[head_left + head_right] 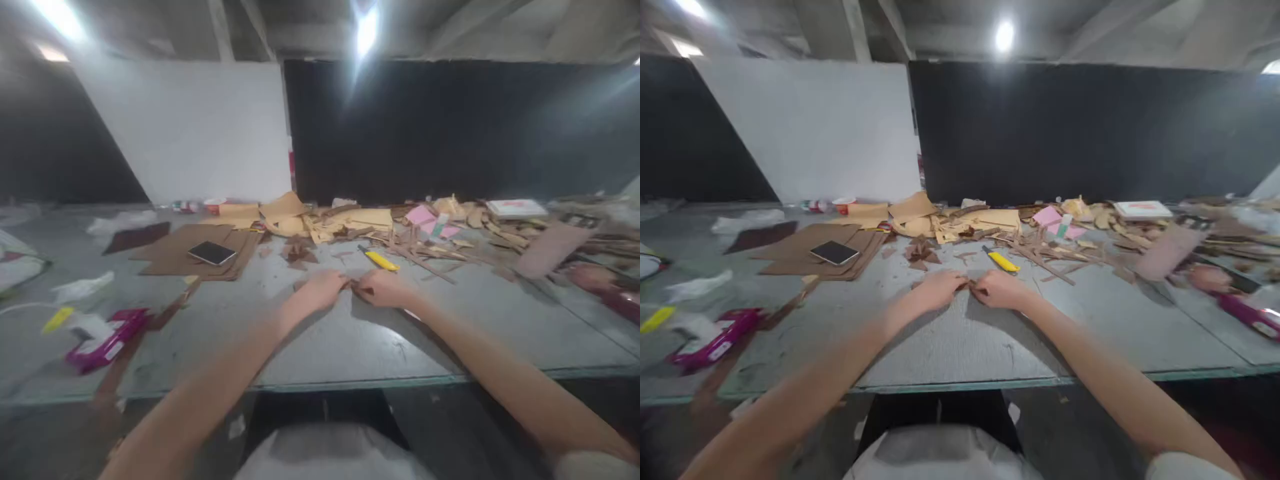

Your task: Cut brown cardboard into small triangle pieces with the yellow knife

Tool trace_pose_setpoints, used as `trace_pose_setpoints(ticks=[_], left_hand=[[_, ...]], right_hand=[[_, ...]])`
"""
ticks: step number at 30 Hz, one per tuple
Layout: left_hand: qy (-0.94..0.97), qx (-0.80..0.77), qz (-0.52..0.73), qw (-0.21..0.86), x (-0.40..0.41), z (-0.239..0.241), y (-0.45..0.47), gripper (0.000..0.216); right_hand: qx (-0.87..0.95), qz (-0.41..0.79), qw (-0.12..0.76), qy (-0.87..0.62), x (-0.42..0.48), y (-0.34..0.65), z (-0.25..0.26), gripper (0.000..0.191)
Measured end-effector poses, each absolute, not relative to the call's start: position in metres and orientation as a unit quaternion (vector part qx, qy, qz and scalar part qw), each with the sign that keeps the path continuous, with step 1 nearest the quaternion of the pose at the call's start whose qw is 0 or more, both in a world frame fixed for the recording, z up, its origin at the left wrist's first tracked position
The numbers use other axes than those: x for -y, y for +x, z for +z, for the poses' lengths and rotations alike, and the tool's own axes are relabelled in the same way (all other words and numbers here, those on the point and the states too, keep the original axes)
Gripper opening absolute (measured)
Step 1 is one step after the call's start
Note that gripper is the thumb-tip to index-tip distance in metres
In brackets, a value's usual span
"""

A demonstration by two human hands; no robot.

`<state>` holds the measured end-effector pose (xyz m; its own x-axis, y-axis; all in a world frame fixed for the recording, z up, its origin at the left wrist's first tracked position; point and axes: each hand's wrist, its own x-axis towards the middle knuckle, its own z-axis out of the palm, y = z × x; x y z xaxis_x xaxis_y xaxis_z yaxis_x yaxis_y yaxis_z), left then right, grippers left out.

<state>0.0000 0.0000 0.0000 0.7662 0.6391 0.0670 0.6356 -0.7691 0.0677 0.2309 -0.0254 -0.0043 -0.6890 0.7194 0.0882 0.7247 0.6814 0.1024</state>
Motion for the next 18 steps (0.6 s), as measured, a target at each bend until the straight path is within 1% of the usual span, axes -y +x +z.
trace_pose_setpoints(ticks=[7, 10, 14, 18], left_hand=[[0.930, -0.367, 0.021, 0.013, -0.009, -0.004, 0.010, 0.036], [0.934, -0.355, 0.039, 0.017, -0.011, -0.007, 0.009, 0.034], [0.939, -0.338, 0.058, 0.009, -0.011, -0.011, 0.008, 0.045], [0.939, -0.340, 0.059, -0.002, -0.012, -0.013, 0.007, 0.043]], right_hand=[[0.889, -0.093, 0.054, -0.445, 0.027, 0.224, -0.004, 0.039], [0.880, -0.088, 0.032, -0.466, 0.026, 0.219, -0.010, 0.041], [0.864, -0.089, -0.013, -0.495, 0.027, 0.215, -0.012, 0.047], [0.846, -0.086, -0.022, -0.525, 0.035, 0.216, -0.003, 0.047]])
